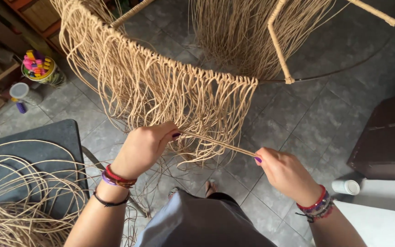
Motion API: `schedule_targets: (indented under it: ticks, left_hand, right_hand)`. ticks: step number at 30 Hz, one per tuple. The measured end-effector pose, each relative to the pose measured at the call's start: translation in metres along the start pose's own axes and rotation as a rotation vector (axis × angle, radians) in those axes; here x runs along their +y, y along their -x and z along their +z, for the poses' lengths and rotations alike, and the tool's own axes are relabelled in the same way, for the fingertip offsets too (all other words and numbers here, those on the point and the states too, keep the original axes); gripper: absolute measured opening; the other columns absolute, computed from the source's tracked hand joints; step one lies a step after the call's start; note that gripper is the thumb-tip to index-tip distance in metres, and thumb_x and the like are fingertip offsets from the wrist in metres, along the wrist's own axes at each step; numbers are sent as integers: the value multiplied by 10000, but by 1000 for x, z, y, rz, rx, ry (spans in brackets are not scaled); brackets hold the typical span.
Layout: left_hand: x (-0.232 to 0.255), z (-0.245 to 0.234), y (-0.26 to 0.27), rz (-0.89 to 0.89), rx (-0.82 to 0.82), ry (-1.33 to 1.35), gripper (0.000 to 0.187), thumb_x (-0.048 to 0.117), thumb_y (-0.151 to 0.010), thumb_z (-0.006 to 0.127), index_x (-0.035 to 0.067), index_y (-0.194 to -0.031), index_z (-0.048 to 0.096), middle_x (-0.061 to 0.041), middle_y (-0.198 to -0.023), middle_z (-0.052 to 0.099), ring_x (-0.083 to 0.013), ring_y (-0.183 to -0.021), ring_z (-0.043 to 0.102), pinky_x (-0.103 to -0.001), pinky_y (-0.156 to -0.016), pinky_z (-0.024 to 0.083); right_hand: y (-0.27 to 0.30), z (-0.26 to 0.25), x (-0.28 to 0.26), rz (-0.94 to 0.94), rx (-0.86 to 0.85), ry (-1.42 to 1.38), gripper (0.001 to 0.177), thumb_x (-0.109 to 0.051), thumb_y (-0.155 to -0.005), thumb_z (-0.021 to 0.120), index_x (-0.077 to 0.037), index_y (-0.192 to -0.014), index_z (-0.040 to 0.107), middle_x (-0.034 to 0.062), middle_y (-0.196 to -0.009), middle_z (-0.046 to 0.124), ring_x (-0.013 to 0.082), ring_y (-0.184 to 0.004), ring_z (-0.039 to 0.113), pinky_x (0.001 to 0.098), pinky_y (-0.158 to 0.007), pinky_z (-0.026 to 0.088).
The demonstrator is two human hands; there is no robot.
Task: Weaving and knotting natural fiber strands onto a circular frame to create a decorative lampshade.
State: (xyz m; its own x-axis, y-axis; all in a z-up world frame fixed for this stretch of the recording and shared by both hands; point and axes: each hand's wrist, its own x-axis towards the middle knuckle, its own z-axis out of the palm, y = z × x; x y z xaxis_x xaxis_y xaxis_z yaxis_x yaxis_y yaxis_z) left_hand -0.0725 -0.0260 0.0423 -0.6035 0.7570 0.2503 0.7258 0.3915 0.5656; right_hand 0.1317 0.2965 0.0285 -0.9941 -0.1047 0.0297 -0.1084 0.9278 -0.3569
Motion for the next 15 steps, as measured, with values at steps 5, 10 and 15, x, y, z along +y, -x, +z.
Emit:
schedule_targets:
  ticks: [5,10,15]
  left_hand:
    - [8,0,-8,-10,6,54,135,170,-1027,566,109,-1024,687,-31,-728,726,-220,-530,680,-382,-499,558]
    - [17,7,-22,-57,39,46,142,191,-1044,541,124,-956,630,-34,-659,655,-237,-509,612,-386,-497,472]
    - [38,13,-40,-183,46,21,174,236,-1029,558,152,-1052,708,-79,-808,795,-381,-757,755,-487,-672,610]
  right_hand:
    - [0,-13,12,48,-245,-144,208,-132,-1001,503,-141,-1209,515,28,-767,676,199,-532,614,323,-505,426]
    - [-15,-41,35,-94,-132,-109,123,-20,-965,522,-127,-1006,569,-9,-884,644,155,-709,646,311,-633,508]
    - [-26,-30,97,-128,90,179,96,-130,-1002,548,-196,-1001,618,10,-822,609,216,-802,711,322,-717,589]
